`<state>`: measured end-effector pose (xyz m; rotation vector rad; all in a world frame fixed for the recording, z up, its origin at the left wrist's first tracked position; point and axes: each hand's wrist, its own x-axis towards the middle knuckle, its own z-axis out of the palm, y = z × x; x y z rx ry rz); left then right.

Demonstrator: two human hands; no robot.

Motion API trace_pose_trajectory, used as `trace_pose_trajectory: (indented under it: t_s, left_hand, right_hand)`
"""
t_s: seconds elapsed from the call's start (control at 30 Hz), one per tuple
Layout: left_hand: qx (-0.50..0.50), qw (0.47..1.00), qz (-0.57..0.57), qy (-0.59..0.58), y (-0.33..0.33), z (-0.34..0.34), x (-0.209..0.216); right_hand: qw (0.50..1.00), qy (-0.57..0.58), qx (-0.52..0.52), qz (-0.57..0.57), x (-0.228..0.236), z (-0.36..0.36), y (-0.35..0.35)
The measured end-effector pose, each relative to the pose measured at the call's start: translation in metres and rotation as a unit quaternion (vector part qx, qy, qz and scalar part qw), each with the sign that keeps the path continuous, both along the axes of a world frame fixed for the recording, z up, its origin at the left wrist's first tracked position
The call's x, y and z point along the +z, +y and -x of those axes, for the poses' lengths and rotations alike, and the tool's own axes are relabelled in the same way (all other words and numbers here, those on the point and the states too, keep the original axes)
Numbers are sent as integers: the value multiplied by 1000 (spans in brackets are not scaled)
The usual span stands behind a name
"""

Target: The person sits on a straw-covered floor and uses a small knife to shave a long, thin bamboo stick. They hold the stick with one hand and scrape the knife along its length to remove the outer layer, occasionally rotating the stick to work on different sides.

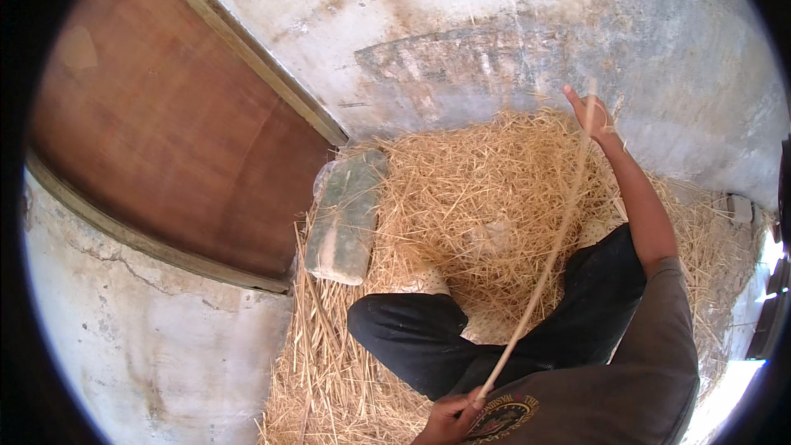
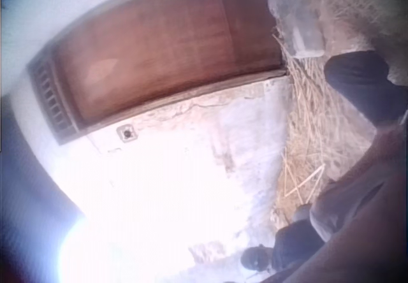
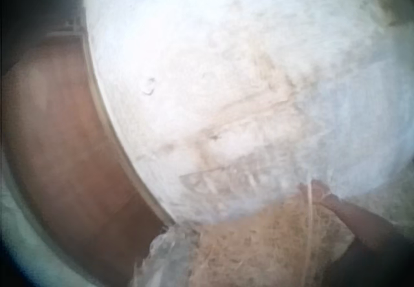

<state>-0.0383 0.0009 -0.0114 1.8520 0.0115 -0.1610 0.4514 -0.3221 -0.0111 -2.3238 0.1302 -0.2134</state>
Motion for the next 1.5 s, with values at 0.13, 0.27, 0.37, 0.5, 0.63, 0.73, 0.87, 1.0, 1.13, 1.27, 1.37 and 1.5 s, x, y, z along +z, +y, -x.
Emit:
trace_pose_trajectory:
  t_s: [0.13,0.27,0.37,0.5,0.63,0.73,0.87,1.0,1.13,1.27,1.37,1.5]
  left_hand:
    - [34,977,135,163,8,-9,-4]
    - [28,962,201,184,8,-24,-11]
    - [0,965,189,180,16,-34,-29]
    - [-12,976,170,134,18,-51,-31]
    - [-17,963,215,163,18,-73,-34]
    - [-50,958,230,167,24,-82,-21]
    - [-38,951,245,183,24,-80,-16]
    - [-52,941,264,205,33,-72,-16]
    - [5,956,219,195,33,-57,-17]
    - [60,951,237,190,20,-76,-2]
    - [106,939,288,154,18,-93,-1]
    - [140,933,309,123,17,-126,15]
  right_hand:
    - [892,111,142,-414,-8,11,9]
    - [759,114,251,-590,45,69,44]
    - [831,74,225,-502,46,72,44]
    - [830,88,200,-513,49,78,61]
    - [871,60,217,-436,48,80,74]
    - [890,51,148,-429,44,71,66]
    - [884,44,110,-452,36,65,58]
    - [787,-11,-86,-611,31,27,35]
    - [939,27,-52,-339,4,2,-38]
    - [923,126,95,350,-22,30,-15]
    - [958,48,169,225,-3,57,30]
    - [958,24,282,34,22,105,91]
